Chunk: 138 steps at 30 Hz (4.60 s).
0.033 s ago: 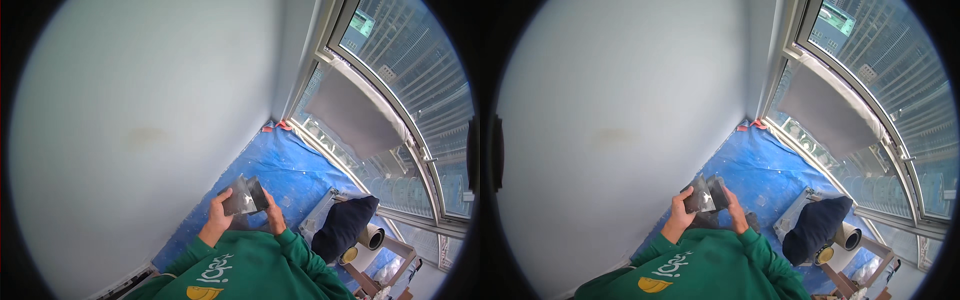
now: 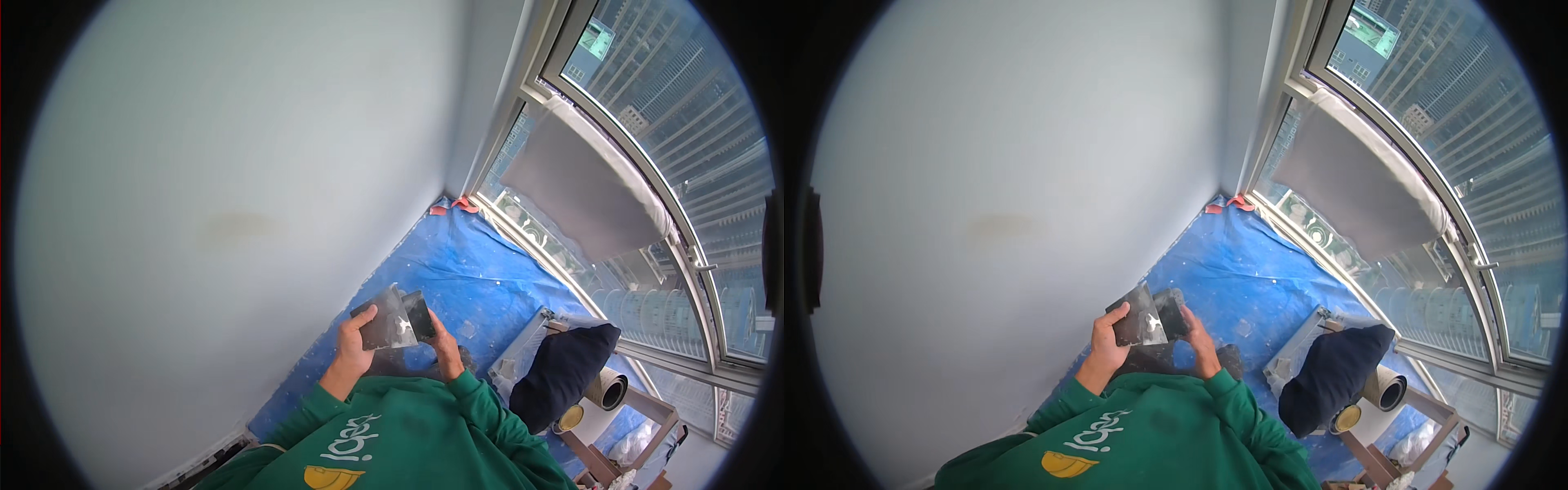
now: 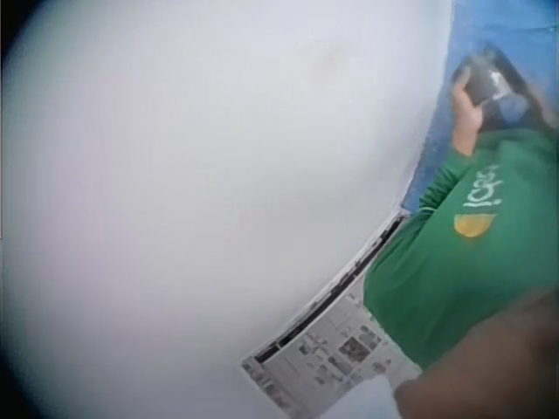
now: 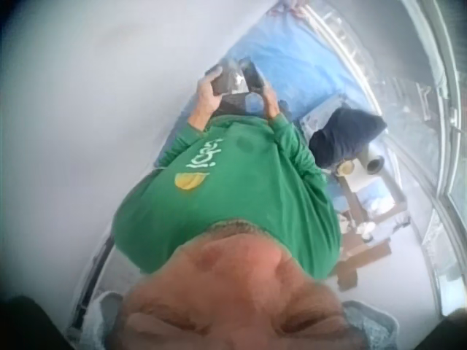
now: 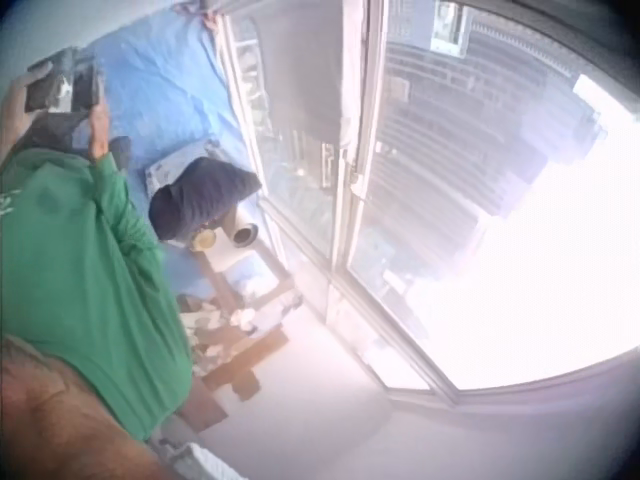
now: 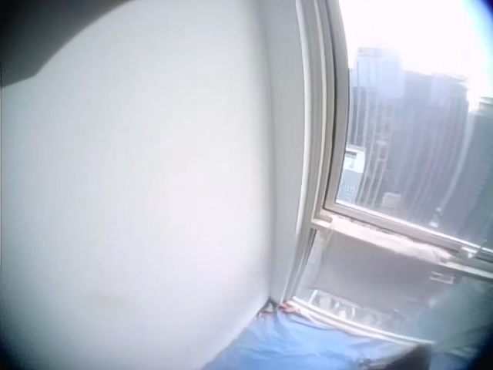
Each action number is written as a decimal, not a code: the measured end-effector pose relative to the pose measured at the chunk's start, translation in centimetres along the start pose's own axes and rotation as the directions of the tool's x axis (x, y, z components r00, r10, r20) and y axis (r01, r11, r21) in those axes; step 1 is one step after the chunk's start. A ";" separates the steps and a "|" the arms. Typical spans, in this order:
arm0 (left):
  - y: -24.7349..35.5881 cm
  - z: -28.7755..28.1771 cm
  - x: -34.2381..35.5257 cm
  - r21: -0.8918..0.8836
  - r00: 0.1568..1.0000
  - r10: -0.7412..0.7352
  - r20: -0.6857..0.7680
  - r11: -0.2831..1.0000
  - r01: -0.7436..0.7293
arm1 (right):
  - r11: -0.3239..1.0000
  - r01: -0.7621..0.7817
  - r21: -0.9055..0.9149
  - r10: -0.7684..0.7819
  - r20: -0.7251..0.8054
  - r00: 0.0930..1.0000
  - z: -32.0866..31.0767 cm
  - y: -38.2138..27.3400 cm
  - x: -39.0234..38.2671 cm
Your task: The person applies plaster to a white wall using a trowel and a smaller scraper. They smooth the surface near the ceiling and around electrical outlets, then move to the corner by a window to apply plaster along the trim.
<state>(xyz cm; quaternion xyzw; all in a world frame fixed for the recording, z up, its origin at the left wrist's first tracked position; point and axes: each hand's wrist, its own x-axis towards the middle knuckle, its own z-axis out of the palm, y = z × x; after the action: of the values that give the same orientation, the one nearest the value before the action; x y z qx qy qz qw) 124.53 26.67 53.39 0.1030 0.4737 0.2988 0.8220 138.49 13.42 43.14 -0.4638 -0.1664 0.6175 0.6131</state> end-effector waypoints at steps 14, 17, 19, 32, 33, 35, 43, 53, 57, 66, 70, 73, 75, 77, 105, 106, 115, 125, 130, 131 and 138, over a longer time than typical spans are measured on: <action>-0.2 4.1 8.0 0.297 0.991 -0.132 0.037 0.948 0.115 | 0.335 -0.183 -0.924 0.257 -0.097 0.961 -4.1 9.9 -5.2; -4.1 4.5 11.7 0.342 0.991 -0.114 0.072 0.936 0.082 | 0.330 -0.310 -0.892 0.330 -0.199 0.923 -6.6 10.5 -6.3; -6.5 4.7 15.0 0.346 0.989 -0.096 0.108 0.937 0.053 | 0.500 -0.401 -0.767 0.448 -0.168 0.878 -8.1 10.4 -6.4; -19.4 8.9 37.2 0.404 0.891 -0.342 0.297 0.891 0.207 | 0.726 -0.555 -0.406 0.481 -0.276 0.832 -26.9 26.0 12.2; -19.9 8.4 38.9 0.445 0.889 -0.336 0.312 0.878 0.176 | 0.658 -0.548 -0.516 0.466 -0.292 0.835 -29.8 26.5 15.8; -20.9 6.8 41.1 0.507 0.906 -0.336 0.257 0.845 0.170 | 0.638 -0.567 -0.521 0.419 -0.384 0.823 -32.0 22.3 22.9; -21.3 1.7 50.2 0.606 0.915 -0.297 0.273 0.792 0.076 | 0.359 -0.338 -0.870 -0.068 -0.386 0.920 -48.3 30.2 47.0; -15.4 -1.5 51.3 0.791 0.853 -0.262 0.453 0.560 -0.248 | -0.023 -0.150 -0.988 -0.279 -0.138 0.950 -46.6 29.3 67.8; -14.9 -2.3 50.6 0.773 0.884 -0.229 0.407 0.603 -0.199 | -0.123 -0.208 -0.970 -0.263 -0.170 0.950 -49.9 32.9 69.9; -14.4 -1.6 47.5 0.789 0.914 -0.111 0.391 0.551 -0.271 | -0.209 -0.158 -0.965 -0.143 -0.130 0.981 -54.8 35.4 64.1; -14.4 -3.7 48.0 0.684 0.911 0.022 0.413 0.653 -0.326 | -0.057 -0.148 -0.987 -0.373 -0.116 0.921 -54.5 33.8 62.3; -13.8 -4.2 47.7 0.649 0.940 0.059 0.336 0.709 -0.276 | -0.038 -0.081 -0.996 -0.584 -0.043 0.810 -56.0 30.5 63.3; -13.7 -5.0 47.9 0.617 0.961 0.086 0.264 0.751 -0.237 | -0.009 -0.067 -0.998 -0.645 -0.045 0.763 -56.4 29.5 64.9; -13.7 -6.0 48.6 0.559 0.980 0.088 0.180 0.810 -0.176 | -0.060 -0.112 -0.992 -0.661 -0.045 0.749 -56.7 29.9 66.1; -17.2 -8.1 48.6 0.399 0.931 0.331 0.154 0.841 -0.365 | 0.305 0.028 -0.952 -0.397 -0.101 0.912 -56.9 29.6 68.6; -17.2 -8.1 48.5 0.398 0.928 0.330 0.175 0.838 -0.373 | 0.387 -0.002 -0.922 -0.375 -0.160 0.913 -56.5 29.4 68.4; -17.4 -7.0 48.6 0.404 0.920 0.368 0.137 0.827 -0.391 | 0.558 0.004 -0.830 -0.469 -0.311 0.827 -55.5 28.4 66.8; -17.1 -6.1 48.4 0.409 0.927 0.351 0.131 0.833 -0.373 | 0.021 -0.114 -0.993 -0.309 -0.115 0.944 -54.7 29.8 66.4; -17.2 -6.0 48.2 0.389 0.922 0.365 0.127 0.837 -0.385 | -0.128 -0.010 -0.992 -0.411 0.044 0.910 -54.4 30.8 66.4; -17.3 -6.0 48.1 0.395 0.923 0.362 0.130 0.835 -0.383 | -0.071 -0.054 -0.996 -0.349 -0.026 0.937 -54.6 31.0 66.5; -16.8 -6.2 48.0 0.403 0.931 0.343 0.127 0.840 -0.364 | 0.724 -0.327 -0.607 0.203 -0.266 0.942 -59.9 30.5 68.3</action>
<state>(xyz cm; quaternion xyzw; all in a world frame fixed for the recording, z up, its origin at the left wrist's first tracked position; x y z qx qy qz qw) 143.85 40.84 8.10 0.3702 0.4787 0.3338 0.7228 179.02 48.06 -36.50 -0.7186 -0.2429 0.5594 0.3342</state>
